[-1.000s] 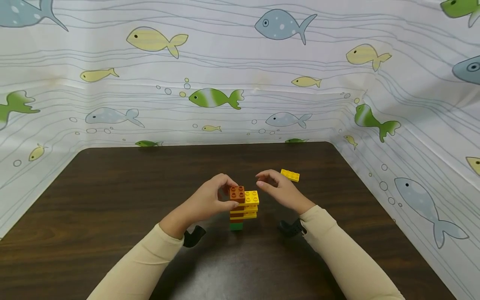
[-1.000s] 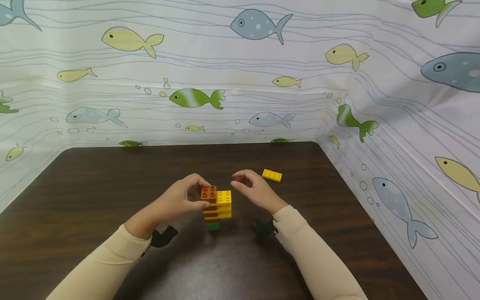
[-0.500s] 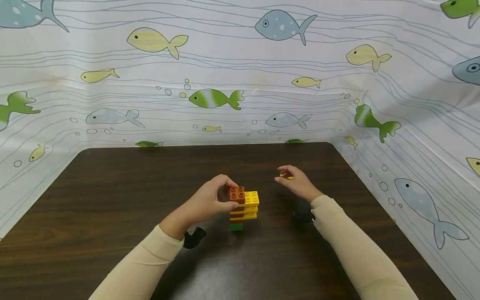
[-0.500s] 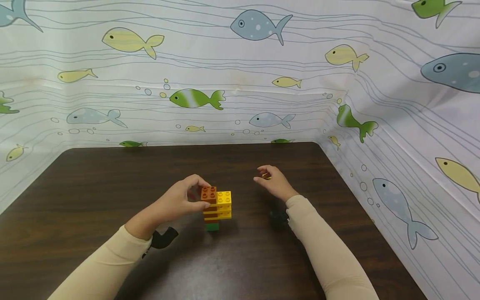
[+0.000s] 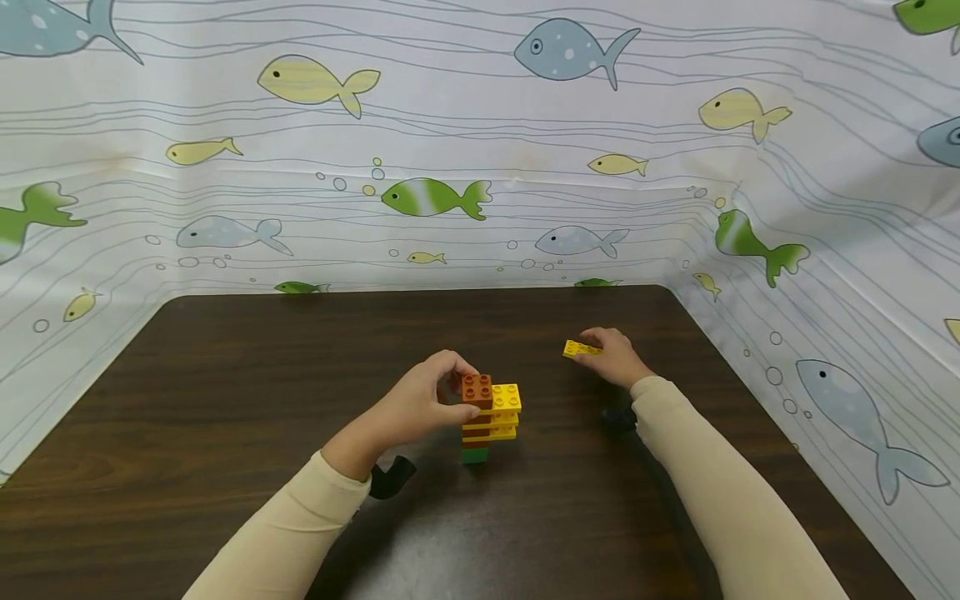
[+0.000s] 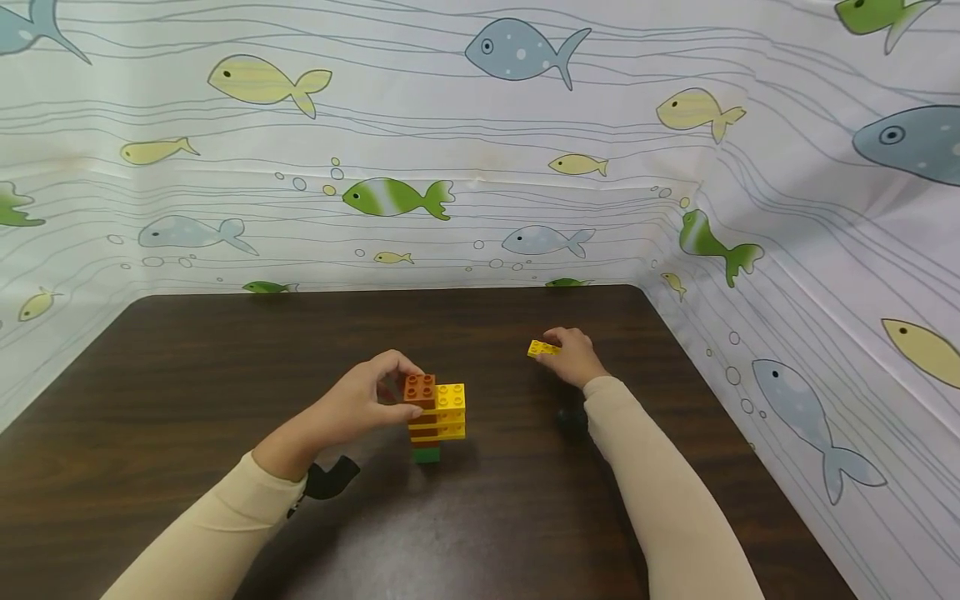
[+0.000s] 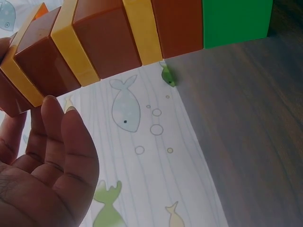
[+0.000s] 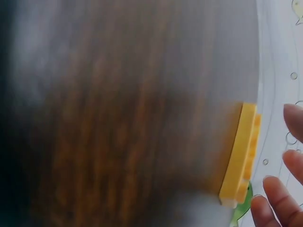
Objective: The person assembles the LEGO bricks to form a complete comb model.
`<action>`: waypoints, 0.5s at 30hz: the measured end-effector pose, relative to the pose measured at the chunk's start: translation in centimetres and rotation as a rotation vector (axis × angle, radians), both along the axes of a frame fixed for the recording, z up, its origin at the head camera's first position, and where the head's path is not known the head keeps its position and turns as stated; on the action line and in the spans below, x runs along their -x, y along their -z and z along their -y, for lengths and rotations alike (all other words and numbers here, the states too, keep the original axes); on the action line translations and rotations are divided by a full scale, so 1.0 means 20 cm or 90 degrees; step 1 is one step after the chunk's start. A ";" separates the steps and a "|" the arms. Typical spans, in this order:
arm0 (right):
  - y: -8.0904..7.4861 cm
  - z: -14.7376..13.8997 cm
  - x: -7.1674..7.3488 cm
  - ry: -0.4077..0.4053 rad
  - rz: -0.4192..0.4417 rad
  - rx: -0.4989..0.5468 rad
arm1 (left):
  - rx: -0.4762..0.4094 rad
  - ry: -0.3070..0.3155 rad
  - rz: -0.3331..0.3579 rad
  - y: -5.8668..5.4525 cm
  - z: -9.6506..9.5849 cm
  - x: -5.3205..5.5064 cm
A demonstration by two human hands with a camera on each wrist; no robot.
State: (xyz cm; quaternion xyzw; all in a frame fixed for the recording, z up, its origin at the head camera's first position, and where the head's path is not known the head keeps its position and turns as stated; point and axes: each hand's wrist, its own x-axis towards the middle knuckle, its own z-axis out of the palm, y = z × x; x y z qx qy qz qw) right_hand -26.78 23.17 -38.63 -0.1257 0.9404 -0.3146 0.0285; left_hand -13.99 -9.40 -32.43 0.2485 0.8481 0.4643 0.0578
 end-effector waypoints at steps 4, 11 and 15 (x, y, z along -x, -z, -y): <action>0.01 -0.01 0.02 0.003 0.007 -0.039 | -0.001 -0.002 0.001 0.00 0.00 0.00; 0.02 -0.03 0.05 0.006 0.041 -0.094 | -0.003 0.001 0.002 0.00 0.00 0.00; 0.03 -0.03 0.07 0.009 0.050 -0.129 | -0.006 -0.001 0.006 0.00 0.00 0.00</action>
